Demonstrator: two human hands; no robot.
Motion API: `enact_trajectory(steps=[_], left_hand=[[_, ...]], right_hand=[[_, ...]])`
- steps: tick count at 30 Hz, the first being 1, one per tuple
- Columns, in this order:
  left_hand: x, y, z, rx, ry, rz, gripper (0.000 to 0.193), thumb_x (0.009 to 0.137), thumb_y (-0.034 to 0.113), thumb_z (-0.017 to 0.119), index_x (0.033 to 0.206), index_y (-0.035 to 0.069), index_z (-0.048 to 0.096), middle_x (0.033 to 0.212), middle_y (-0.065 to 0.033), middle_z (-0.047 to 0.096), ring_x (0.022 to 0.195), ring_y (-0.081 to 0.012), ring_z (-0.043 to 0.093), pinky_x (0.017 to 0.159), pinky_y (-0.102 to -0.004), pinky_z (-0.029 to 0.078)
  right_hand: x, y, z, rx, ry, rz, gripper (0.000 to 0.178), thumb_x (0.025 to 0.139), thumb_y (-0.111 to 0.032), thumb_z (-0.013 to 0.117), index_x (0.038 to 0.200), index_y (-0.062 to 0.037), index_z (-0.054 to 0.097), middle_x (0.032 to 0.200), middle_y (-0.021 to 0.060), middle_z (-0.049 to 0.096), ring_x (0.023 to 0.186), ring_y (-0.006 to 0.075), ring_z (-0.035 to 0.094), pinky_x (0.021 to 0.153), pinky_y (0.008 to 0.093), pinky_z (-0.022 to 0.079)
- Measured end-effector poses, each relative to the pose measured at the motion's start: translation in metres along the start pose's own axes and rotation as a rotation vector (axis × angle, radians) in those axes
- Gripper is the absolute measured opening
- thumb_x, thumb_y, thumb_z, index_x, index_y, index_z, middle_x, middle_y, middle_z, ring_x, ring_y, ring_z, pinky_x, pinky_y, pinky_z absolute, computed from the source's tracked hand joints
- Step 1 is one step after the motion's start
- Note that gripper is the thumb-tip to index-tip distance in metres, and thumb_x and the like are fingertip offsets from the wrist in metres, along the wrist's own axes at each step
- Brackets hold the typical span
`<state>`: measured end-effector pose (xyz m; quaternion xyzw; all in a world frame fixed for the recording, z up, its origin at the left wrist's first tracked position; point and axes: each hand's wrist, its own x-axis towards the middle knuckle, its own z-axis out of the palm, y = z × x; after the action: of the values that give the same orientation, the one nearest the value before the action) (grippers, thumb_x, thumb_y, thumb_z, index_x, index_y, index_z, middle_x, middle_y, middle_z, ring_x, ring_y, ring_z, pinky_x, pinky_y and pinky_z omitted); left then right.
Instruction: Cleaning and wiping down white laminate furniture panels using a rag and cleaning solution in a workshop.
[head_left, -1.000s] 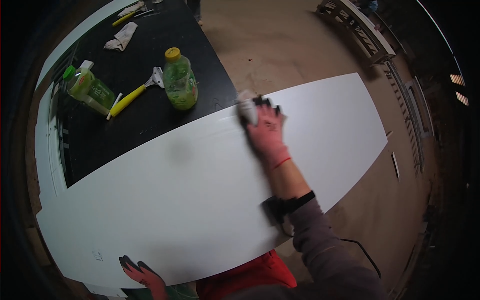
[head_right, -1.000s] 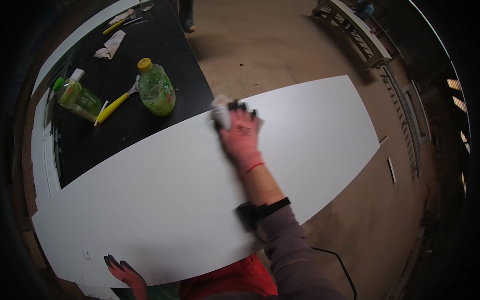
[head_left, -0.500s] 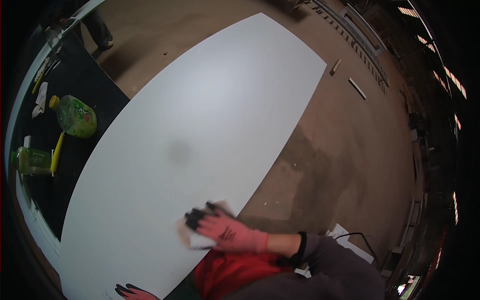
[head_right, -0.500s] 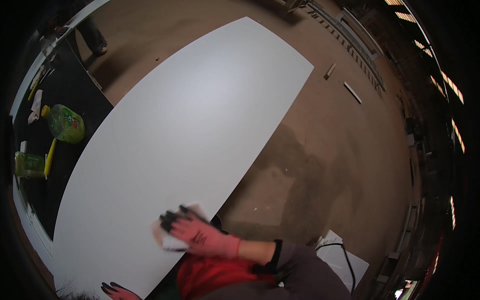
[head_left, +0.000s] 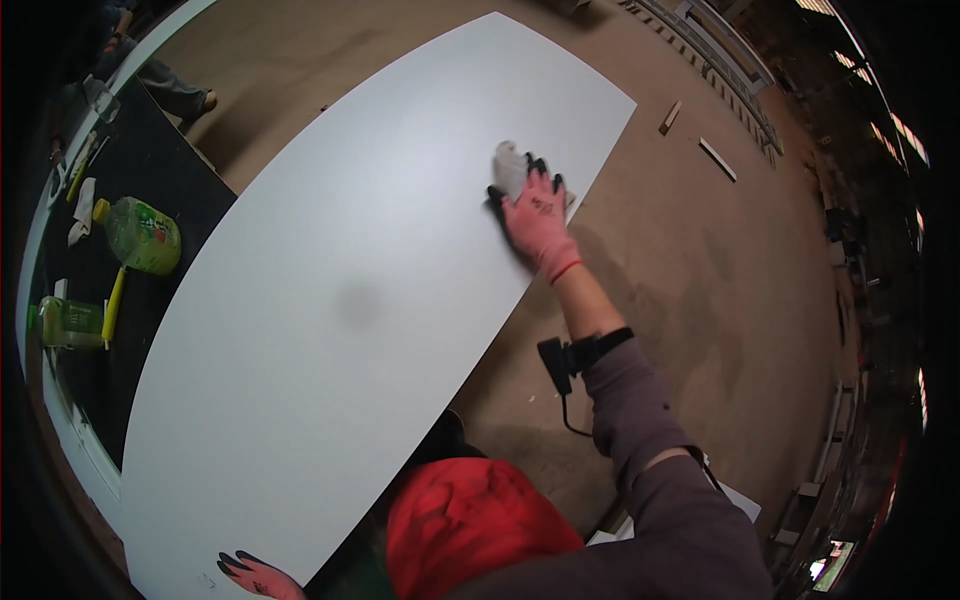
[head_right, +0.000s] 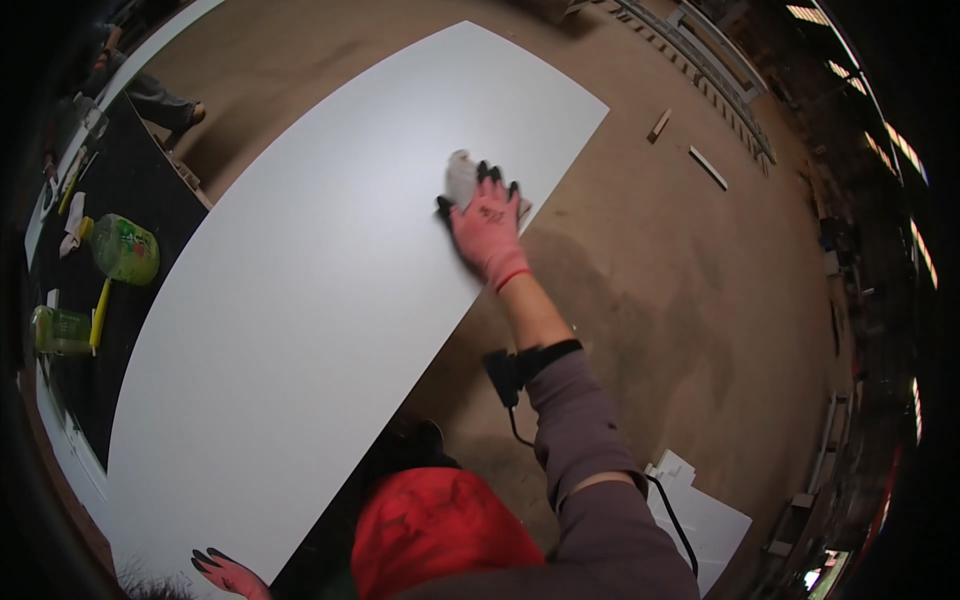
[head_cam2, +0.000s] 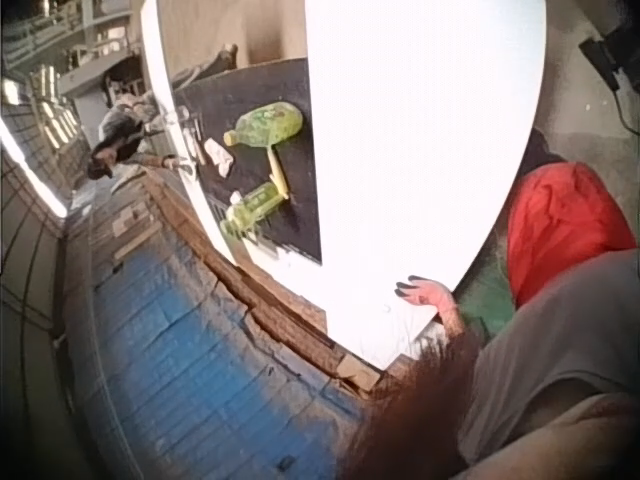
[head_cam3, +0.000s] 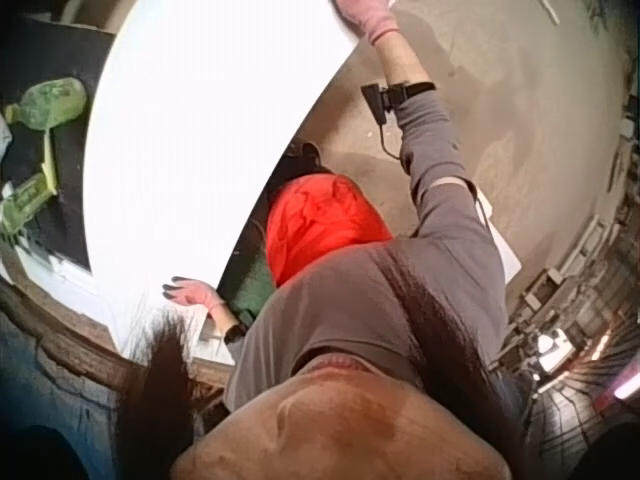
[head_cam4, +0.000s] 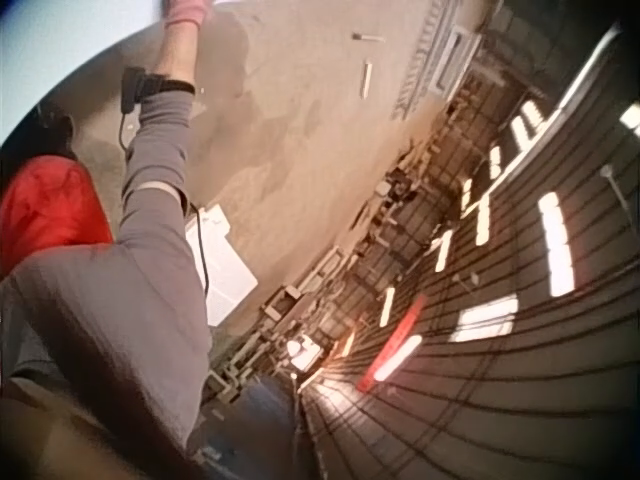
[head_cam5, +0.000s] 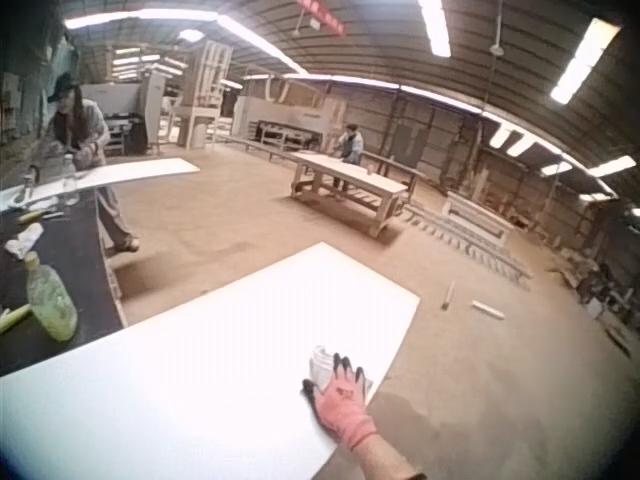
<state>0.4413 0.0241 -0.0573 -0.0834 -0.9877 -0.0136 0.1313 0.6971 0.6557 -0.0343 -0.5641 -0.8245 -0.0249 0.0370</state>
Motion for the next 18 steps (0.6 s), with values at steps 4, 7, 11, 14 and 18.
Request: enact_trajectory(steps=[4, 7, 11, 14, 18], left_hand=[[0.004, -0.028, 0.02, -0.052, 0.047, -0.061, 0.045, 0.095, 0.025, 0.041, 0.131, -0.002, 0.04, 0.134, -0.0245, 0.037, 0.121, -0.0371, 0.041, 0.1, -0.0418, 0.035], [0.001, -0.031, 0.017, 0.072, 0.062, -0.007, 0.044, 0.095, 0.023, 0.042, 0.131, -0.002, 0.039, 0.133, -0.0227, 0.04, 0.119, -0.0349, 0.044, 0.101, -0.0402, 0.035], [0.014, -0.025, 0.013, -0.305, 0.102, -0.107, 0.044, 0.094, 0.019, 0.043, 0.133, -0.002, 0.037, 0.133, -0.0215, 0.04, 0.119, -0.0352, 0.043, 0.101, -0.0404, 0.035], [0.031, -0.023, -0.022, -0.055, 0.108, -0.009, 0.044, 0.095, 0.023, 0.043, 0.133, 0.001, 0.037, 0.136, -0.0194, 0.037, 0.123, -0.033, 0.04, 0.102, -0.0407, 0.033], [0.076, -0.017, -0.019, -0.407, 0.124, -0.022, 0.045, 0.096, 0.024, 0.042, 0.134, 0.003, 0.036, 0.138, -0.0195, 0.033, 0.126, -0.0329, 0.035, 0.103, -0.0419, 0.031]], right_hand=[[-0.165, -0.168, -0.025, 0.74, -0.2, -0.715, 0.058, 0.08, -0.034, 0.057, 0.126, -0.0015, 0.042, 0.128, 0.0191, 0.044, 0.128, 0.0332, 0.032, 0.109, 0.0506, 0.015], [-0.3, -0.272, -0.027, 1.055, -0.333, -1.131, 0.049, 0.082, -0.034, 0.055, 0.113, 0.0032, 0.051, 0.125, 0.0215, 0.047, 0.123, 0.0358, 0.037, 0.109, 0.0501, 0.018], [-0.33, -0.277, -0.006, 1.267, -0.268, -1.106, 0.046, 0.084, -0.036, 0.056, 0.108, 0.0035, 0.054, 0.122, 0.0219, 0.05, 0.121, 0.0369, 0.04, 0.109, 0.0482, 0.02], [-0.195, -0.191, -0.032, 0.683, -0.258, -0.753, 0.051, 0.083, -0.035, 0.057, 0.121, -0.0017, 0.048, 0.127, 0.0179, 0.047, 0.125, 0.0318, 0.037, 0.108, 0.0479, 0.021], [-0.062, -0.03, 0.0, 0.165, 0.077, -0.007, 0.06, 0.087, -0.036, 0.05, 0.13, 0.0031, 0.039, 0.137, 0.0179, 0.038, 0.129, 0.0302, 0.031, 0.109, 0.0468, 0.016]])
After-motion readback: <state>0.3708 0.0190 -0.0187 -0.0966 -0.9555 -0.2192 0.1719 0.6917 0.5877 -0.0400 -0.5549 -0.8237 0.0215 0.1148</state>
